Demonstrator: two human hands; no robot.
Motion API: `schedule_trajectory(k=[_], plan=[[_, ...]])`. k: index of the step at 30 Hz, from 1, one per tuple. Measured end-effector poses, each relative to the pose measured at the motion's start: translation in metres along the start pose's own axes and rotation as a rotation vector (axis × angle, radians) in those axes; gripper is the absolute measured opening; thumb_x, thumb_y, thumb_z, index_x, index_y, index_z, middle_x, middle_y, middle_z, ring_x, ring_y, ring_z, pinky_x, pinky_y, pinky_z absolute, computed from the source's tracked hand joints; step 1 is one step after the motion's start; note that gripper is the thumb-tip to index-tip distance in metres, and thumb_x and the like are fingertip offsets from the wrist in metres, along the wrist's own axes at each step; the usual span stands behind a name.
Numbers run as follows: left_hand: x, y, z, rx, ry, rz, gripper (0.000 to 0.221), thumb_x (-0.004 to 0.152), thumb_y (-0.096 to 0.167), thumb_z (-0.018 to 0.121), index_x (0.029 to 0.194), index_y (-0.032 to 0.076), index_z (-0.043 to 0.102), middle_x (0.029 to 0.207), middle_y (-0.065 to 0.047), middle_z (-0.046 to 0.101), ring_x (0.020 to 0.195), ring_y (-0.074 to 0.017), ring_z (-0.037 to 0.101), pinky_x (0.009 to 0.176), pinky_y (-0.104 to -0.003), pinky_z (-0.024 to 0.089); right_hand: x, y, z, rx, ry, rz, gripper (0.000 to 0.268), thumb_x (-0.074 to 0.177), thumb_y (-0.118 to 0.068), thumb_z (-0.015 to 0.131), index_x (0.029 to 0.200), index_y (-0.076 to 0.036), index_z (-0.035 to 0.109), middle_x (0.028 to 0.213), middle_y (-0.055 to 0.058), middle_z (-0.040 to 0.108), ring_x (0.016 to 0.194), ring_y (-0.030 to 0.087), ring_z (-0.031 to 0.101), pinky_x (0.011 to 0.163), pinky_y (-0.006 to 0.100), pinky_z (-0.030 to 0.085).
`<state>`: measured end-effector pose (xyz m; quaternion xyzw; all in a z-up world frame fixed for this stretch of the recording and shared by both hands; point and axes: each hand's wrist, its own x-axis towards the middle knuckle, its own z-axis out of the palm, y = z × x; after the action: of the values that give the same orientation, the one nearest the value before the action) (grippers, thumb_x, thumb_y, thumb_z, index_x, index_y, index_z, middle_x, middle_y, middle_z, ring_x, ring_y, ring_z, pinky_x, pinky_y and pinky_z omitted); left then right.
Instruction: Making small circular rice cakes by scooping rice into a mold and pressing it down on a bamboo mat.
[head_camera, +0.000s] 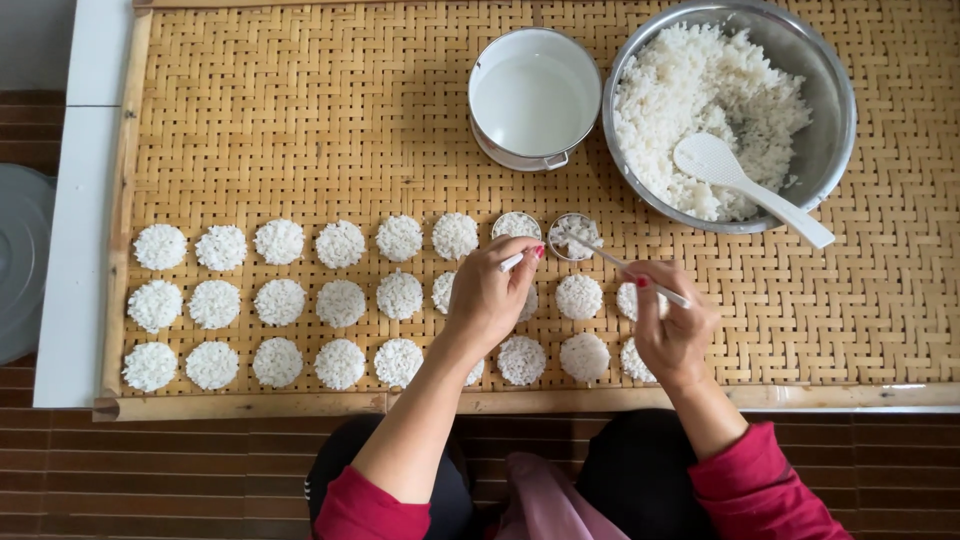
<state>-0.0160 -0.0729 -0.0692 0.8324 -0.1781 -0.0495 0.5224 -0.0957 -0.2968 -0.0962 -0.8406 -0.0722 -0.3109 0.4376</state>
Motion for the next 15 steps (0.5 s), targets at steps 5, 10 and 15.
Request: schedule_trajectory(k=[5, 10, 15], plan=[[0.002, -0.002, 0.002, 0.011, -0.007, 0.009, 0.02, 0.104, 0.022, 0.057, 0.106, 0.01, 0.074, 0.085, -0.015, 0.074, 0.075, -0.0396, 0.073, 0.062, -0.048, 0.058, -0.01, 0.01, -0.015, -0.019, 0.087, -0.067, 0.022, 0.109, -0.005, 0.051, 0.102, 0.0, 0.071, 0.086, 0.014, 0.073, 0.073, 0.023, 0.068, 0.068, 0.032, 0.056], [0.001, 0.008, -0.003, -0.024, -0.016, 0.017, 0.021, 0.104, 0.019, 0.055, 0.107, 0.008, 0.074, 0.089, -0.017, 0.075, 0.079, -0.0418, 0.073, 0.064, -0.049, 0.058, -0.014, 0.022, -0.002, -0.012, 0.015, -0.061, 0.019, 0.106, -0.004, 0.055, 0.1, -0.002, 0.073, 0.082, 0.013, 0.073, 0.071, 0.023, 0.07, 0.067, 0.033, 0.056], [0.0, 0.01, -0.005, -0.031, -0.019, -0.003, 0.022, 0.104, 0.017, 0.055, 0.107, 0.007, 0.075, 0.088, -0.016, 0.076, 0.077, -0.0374, 0.074, 0.064, -0.045, 0.059, -0.01, 0.009, -0.008, -0.057, -0.018, -0.088, 0.017, 0.104, -0.002, 0.057, 0.098, -0.001, 0.073, 0.081, 0.013, 0.072, 0.071, 0.025, 0.07, 0.066, 0.034, 0.056]])
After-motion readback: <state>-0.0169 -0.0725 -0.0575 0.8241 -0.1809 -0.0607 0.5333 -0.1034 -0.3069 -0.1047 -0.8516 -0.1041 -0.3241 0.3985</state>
